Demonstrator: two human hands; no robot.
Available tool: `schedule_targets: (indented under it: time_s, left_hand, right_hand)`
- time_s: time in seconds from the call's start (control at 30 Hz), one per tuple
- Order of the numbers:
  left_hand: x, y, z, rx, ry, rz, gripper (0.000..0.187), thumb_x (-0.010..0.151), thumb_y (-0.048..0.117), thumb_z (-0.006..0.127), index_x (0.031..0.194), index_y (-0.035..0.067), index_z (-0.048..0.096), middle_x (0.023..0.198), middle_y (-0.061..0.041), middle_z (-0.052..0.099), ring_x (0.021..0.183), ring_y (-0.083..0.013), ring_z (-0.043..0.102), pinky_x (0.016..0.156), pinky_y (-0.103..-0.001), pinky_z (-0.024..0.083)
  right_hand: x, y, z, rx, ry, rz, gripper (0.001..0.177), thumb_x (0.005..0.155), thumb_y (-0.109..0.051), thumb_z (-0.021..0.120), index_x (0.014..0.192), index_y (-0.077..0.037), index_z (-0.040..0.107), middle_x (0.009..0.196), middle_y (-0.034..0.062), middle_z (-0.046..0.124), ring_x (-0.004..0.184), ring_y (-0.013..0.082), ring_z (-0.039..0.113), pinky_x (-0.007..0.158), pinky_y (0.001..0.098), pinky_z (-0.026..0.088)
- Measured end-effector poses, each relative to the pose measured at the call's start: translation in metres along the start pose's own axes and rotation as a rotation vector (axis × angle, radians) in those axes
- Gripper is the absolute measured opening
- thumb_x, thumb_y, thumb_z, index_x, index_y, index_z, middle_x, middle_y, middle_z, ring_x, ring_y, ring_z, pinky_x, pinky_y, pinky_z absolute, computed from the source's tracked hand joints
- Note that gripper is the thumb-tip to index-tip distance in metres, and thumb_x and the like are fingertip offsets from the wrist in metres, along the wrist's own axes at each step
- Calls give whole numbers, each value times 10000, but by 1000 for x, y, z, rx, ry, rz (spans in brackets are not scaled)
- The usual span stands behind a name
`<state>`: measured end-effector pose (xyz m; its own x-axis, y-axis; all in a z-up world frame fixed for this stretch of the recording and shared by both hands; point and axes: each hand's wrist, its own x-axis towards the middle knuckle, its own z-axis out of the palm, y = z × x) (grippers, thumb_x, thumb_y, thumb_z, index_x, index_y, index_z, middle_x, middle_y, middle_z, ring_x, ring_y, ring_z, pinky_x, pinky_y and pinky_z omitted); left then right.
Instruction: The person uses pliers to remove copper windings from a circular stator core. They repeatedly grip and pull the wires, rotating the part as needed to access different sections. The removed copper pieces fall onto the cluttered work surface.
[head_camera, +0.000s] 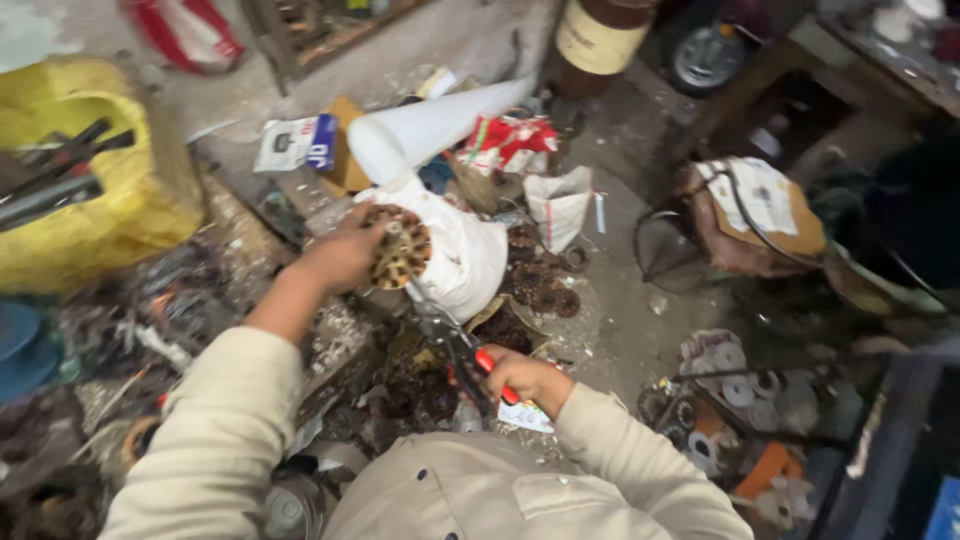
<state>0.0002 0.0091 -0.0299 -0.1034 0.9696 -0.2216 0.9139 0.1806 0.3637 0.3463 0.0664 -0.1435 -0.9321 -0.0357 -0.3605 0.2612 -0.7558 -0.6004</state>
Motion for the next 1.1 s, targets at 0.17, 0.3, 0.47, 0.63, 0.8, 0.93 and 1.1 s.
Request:
schedule_targets:
  time_s: [0.17,0.3,0.47,0.63,0.8,0.93,1.1]
  left_hand:
    - [-5,-6,14,-47,-2,-28,890,764,-46,617,1580,135,314,1644,-255,173,1459,-427,352,1175,-406,353]
    - [-4,-2,6,-72,12,-34,845,774,-104,539,1564,123,339,1661,-261,153,1483,-420,317,1180,-396,337]
    - [-12,6,-1,-36,-2,-41,845,784,-81,551,1567,155,337,1658,-247,147,1489,-418,295,1171,-410,335]
    - [-10,0,3,1,2,-8,834,785,-60,571,1562,138,343,1637,-277,196,1421,-427,396,1147,-413,382]
    - [3,-15,-1,-85,-10,3,832,809,-57,548,1588,100,303,1615,-267,272,1321,-428,517,1109,-439,418]
    - [5,-12,16,-32,55,21,758,805,-69,562,1525,96,394,1634,-245,273,1379,-426,472,1129,-421,407]
    - [3,-16,8,-55,-13,-21,851,790,-78,558,1577,108,295,1617,-265,227,1358,-425,468,1122,-423,393]
  right_hand:
    - [0,22,2,-97,184,87,525,685,57,677,1204,105,616,1036,203,695,824,297,699,739,446,590]
    - [-2,9,-12,18,140,242,414,772,-49,680,1182,-25,628,974,117,706,763,244,711,702,394,610]
    - [9,23,-22,-242,382,214,201,876,-148,750,1003,-15,668,741,114,647,582,244,635,539,398,531]
    - [21,42,-25,-1232,708,-57,246,859,-219,773,836,11,690,737,182,673,613,351,674,560,428,499]
    - [17,9,-36,-654,473,91,182,837,-113,720,997,-28,733,910,191,731,795,355,715,732,439,573]
    - [-11,10,-46,-117,275,258,251,839,-70,662,1058,20,746,977,216,746,837,365,711,786,446,615]
    - [27,14,-30,-2006,485,-239,194,796,-261,721,949,-141,712,876,195,726,839,404,709,757,466,565]
